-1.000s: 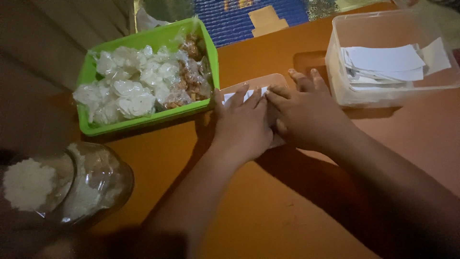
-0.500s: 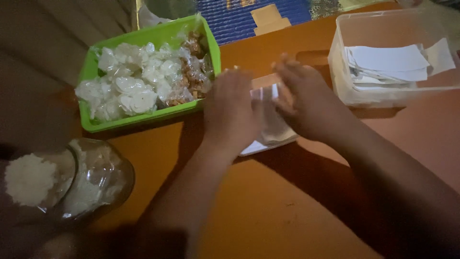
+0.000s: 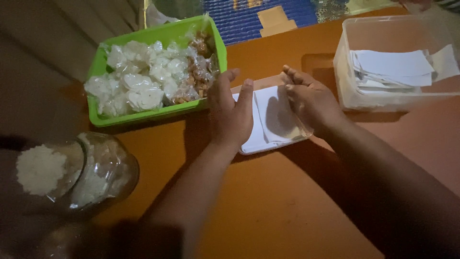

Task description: Folding small rectangular pieces of white paper and organizing them into a clear plastic container.

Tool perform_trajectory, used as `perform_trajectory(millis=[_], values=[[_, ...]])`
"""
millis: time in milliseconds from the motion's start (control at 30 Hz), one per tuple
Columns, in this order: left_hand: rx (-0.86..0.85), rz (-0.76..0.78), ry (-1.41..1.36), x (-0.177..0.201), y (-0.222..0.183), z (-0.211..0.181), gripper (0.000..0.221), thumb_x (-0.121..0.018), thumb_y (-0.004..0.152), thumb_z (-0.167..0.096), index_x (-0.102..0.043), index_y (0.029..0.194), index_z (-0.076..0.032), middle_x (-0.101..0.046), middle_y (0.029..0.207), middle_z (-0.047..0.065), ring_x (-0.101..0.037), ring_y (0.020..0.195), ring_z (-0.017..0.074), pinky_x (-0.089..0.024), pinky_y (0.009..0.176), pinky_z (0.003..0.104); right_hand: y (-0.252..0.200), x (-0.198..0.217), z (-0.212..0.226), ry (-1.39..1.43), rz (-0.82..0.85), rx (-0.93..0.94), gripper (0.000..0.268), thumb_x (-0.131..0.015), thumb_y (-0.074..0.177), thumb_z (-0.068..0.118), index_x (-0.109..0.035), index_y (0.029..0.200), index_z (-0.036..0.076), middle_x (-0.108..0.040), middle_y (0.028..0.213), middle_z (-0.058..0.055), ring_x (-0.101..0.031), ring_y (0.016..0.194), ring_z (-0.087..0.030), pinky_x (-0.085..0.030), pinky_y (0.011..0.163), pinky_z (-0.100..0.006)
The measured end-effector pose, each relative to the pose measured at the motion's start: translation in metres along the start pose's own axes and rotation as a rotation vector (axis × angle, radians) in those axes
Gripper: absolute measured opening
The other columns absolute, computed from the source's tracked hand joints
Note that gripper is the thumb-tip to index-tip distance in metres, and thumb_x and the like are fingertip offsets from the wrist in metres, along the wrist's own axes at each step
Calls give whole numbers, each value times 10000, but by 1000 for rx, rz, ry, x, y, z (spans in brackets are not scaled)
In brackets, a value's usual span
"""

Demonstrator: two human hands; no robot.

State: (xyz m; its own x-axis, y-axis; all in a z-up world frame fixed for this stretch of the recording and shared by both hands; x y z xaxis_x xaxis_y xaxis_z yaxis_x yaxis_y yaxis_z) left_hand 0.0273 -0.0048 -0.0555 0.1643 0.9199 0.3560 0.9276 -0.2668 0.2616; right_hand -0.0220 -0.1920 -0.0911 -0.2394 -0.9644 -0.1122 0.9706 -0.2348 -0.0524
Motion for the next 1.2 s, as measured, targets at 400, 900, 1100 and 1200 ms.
perform_trajectory(millis=[400, 900, 1100, 1200], values=[[-99, -230, -249, 7, -4, 5, 388, -543, 968, -472, -632, 1174, -155, -682, 1180, 56, -633, 1126, 227, -479, 986, 346, 8, 15, -21, 350, -31, 87, 567, -479, 898, -92, -500, 1456, 8, -508, 1579, -121, -514, 1468, -191, -357, 1244, -285], [150, -14, 176, 123, -139, -39, 717, -223, 923, -647, -589, 1368, -221, -733, 1348, 31, -749, 1057, 148, -499, 868, 264, -143, -87, 6, 35, -90, -220, 660, -535, 910, 57, -420, 1559, 106, -481, 1614, -24, -501, 1398, -107, -364, 1154, -262], [-21, -123, 100, 130, -154, -18, 682, -323, 991, -569, -600, 1373, -76, -704, 1343, 191, -717, 1210, 269, -550, 962, 332, -170, -117, 26, 113, -153, -324, 678, -471, 917, 21, -396, 1580, 137, -401, 1687, 5, -461, 1489, -156, -345, 1137, -307], [-101, -61, -243, 105, -152, 41, 510, -596, 993, -151, -424, 1467, -75, -499, 1541, 161, -463, 1476, 282, -339, 1243, 409, -163, -101, 2, 33, -56, -242, 713, -531, 887, -15, -399, 1572, 133, -457, 1637, -40, -465, 1461, -180, -343, 1188, -329]])
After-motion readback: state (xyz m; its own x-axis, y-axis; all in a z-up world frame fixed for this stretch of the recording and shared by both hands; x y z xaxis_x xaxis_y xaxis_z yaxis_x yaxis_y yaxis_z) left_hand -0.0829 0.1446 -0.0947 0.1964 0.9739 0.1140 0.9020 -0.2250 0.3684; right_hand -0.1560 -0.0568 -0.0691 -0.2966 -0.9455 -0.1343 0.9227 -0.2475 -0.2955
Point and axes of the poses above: each hand's wrist, its own y-axis towards the middle knuckle, its own x-axis out of the back of the hand, z = x × y, the point moved 1 cm from there along y, towards the middle knuckle
